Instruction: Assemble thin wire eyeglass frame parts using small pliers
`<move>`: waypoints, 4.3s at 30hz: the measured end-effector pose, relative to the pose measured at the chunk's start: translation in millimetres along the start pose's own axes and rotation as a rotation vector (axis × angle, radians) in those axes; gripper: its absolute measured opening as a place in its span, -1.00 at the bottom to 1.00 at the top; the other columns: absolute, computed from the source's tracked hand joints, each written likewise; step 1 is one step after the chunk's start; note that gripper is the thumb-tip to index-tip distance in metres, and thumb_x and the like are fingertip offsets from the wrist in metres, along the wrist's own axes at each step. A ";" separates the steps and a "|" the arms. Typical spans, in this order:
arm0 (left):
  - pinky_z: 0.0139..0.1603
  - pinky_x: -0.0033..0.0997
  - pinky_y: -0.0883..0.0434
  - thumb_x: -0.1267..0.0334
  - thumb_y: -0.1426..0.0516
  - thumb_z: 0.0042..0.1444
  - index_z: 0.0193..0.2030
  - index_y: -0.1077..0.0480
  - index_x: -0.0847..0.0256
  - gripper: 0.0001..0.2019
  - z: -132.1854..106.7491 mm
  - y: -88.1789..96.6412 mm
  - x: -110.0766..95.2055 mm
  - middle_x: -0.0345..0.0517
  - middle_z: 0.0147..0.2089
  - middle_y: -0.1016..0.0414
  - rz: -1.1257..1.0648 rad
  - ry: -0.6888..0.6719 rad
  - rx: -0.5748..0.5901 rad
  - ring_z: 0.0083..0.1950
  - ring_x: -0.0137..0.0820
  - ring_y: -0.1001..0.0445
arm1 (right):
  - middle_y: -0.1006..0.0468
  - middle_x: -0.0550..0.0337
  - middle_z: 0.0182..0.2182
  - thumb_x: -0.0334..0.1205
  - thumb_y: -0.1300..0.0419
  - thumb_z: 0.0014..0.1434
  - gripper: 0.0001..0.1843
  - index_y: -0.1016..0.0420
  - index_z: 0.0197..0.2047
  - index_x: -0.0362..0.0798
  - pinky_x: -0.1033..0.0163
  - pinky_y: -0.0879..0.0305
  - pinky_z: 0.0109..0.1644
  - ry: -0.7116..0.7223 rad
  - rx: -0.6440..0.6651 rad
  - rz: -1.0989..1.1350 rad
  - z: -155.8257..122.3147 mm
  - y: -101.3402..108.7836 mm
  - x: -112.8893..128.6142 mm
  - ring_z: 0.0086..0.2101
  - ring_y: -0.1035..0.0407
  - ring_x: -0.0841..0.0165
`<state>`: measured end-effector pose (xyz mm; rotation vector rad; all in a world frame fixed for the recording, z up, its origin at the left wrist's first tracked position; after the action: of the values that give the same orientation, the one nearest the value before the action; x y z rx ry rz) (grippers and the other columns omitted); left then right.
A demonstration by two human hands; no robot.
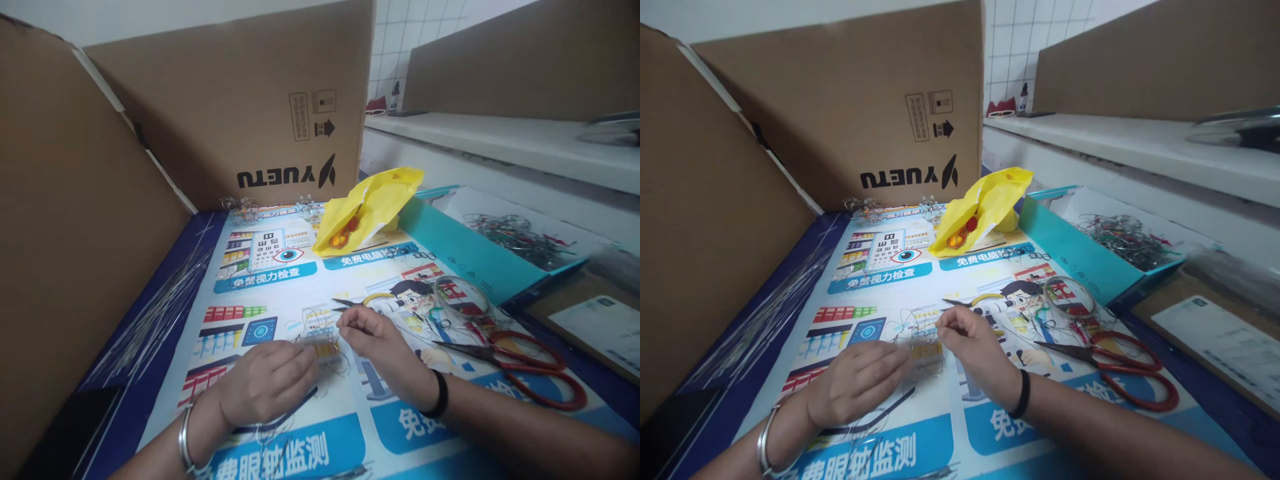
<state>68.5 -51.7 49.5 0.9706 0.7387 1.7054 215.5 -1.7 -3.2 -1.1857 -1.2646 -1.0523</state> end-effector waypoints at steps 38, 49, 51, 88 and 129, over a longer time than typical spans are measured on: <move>-0.09 -0.08 -0.40 0.45 -0.07 0.11 -0.28 -0.43 0.33 -0.89 6.9 -2.6 -14.5 0.01 -0.17 -0.53 0.005 -0.028 0.007 -0.20 -0.30 -0.43 | -0.31 0.35 -0.59 -0.30 -0.12 0.07 -0.96 -0.33 -0.37 -0.08 0.37 -0.04 -0.48 0.023 0.096 0.055 -3.9 -5.4 -9.3 -0.56 -0.17 0.52; -0.22 -0.19 -0.41 0.47 -0.05 0.13 -0.30 -0.43 0.34 -0.87 10.5 -1.8 -13.5 0.02 -0.18 -0.53 -0.033 -0.041 0.016 -0.24 -0.33 -0.42 | -0.32 0.35 -0.63 -0.29 -0.12 0.04 -0.95 -0.30 -0.41 -0.08 0.38 0.04 -0.56 -0.073 0.087 0.160 -2.7 -9.2 -11.7 -0.63 -0.11 0.54; -0.26 -0.21 -0.41 0.46 -0.05 0.14 -0.28 -0.44 0.35 -0.86 11.4 -1.5 -13.9 0.02 -0.18 -0.54 -0.033 -0.047 0.019 -0.25 -0.33 -0.42 | -0.36 0.32 -0.59 -0.30 -0.11 0.04 -0.96 -0.30 -0.40 -0.08 0.38 0.06 -0.57 -0.079 0.087 0.166 -2.9 -9.5 -12.4 -0.64 -0.10 0.55; -0.07 -0.21 -0.41 0.45 -0.05 0.15 -0.31 -0.42 0.36 -0.88 18.4 -4.2 -13.7 -0.06 -0.28 -0.53 -0.121 -0.002 -0.010 -0.19 -0.33 -0.46 | -0.23 0.39 -0.62 -0.36 -0.13 -0.06 -0.86 -0.26 -0.37 -0.02 0.36 -0.07 -0.49 -0.006 0.033 -0.364 -3.7 -17.9 3.0 -0.56 -0.17 0.48; -0.08 -0.25 -0.28 0.48 0.00 0.20 -0.26 -0.40 0.34 -0.84 16.5 -6.7 0.6 -0.08 -0.25 -0.53 -0.136 0.087 0.029 -0.22 -0.41 -0.43 | -0.32 0.35 -0.56 -0.23 -0.10 0.06 -0.85 -0.27 -0.25 -0.02 0.34 -0.12 -0.45 0.056 0.021 -0.409 -0.6 -9.3 6.6 -0.53 -0.22 0.46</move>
<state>85.9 -48.6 52.2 0.8502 0.8691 1.6304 206.7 -3.1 3.9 -0.8919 -1.5068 -1.3539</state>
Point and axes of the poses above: each hand's wrist, its own z-axis towards the middle knuckle, its own y-axis out of the back of the hand, x = y × z, the point moved 7 cm from there along z, towards the middle knuckle
